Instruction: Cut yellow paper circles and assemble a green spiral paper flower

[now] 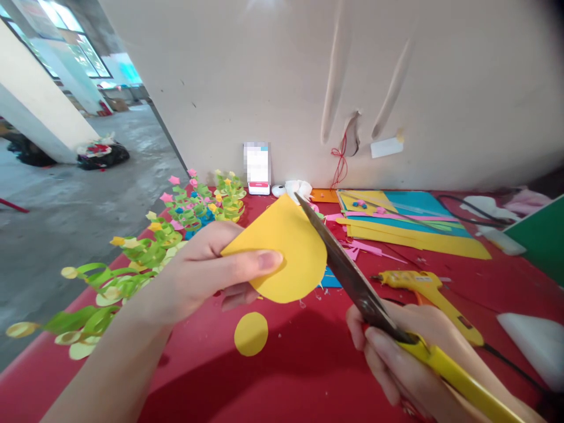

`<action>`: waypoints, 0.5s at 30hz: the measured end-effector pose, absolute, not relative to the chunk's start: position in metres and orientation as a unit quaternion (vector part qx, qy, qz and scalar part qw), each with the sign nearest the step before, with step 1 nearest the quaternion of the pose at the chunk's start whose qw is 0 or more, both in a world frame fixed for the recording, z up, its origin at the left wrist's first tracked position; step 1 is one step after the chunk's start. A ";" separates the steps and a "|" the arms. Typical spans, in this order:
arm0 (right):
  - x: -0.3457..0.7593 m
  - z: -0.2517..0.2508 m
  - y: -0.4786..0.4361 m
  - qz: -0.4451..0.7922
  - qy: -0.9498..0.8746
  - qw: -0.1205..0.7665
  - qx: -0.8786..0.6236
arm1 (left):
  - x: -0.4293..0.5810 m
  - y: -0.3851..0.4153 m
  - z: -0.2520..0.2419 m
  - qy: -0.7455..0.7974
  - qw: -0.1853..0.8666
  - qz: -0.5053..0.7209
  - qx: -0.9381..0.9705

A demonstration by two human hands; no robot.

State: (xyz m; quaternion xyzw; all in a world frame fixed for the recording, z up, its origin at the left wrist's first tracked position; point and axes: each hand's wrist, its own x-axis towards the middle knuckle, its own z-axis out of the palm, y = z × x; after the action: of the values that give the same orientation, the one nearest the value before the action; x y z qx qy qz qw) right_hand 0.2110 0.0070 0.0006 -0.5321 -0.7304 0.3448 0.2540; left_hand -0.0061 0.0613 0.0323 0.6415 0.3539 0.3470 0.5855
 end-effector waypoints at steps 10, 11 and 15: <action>0.213 -0.004 0.004 0.354 -0.729 0.250 -0.529 | -0.003 0.062 0.036 0.369 0.591 0.343 0.630; 0.213 -0.004 0.005 0.361 -0.725 0.253 -0.529 | -0.003 0.062 0.036 0.369 0.591 0.344 0.630; 0.210 0.002 0.008 0.387 -0.685 0.297 -0.540 | -0.002 0.062 0.036 0.382 0.595 0.347 0.617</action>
State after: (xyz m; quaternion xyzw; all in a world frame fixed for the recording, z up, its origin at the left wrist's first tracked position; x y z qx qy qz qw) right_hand 0.2101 0.0083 0.0021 -0.5400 -0.6855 0.3873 0.2975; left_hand -0.0023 0.0617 0.0365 0.6166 0.3820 0.3467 0.5947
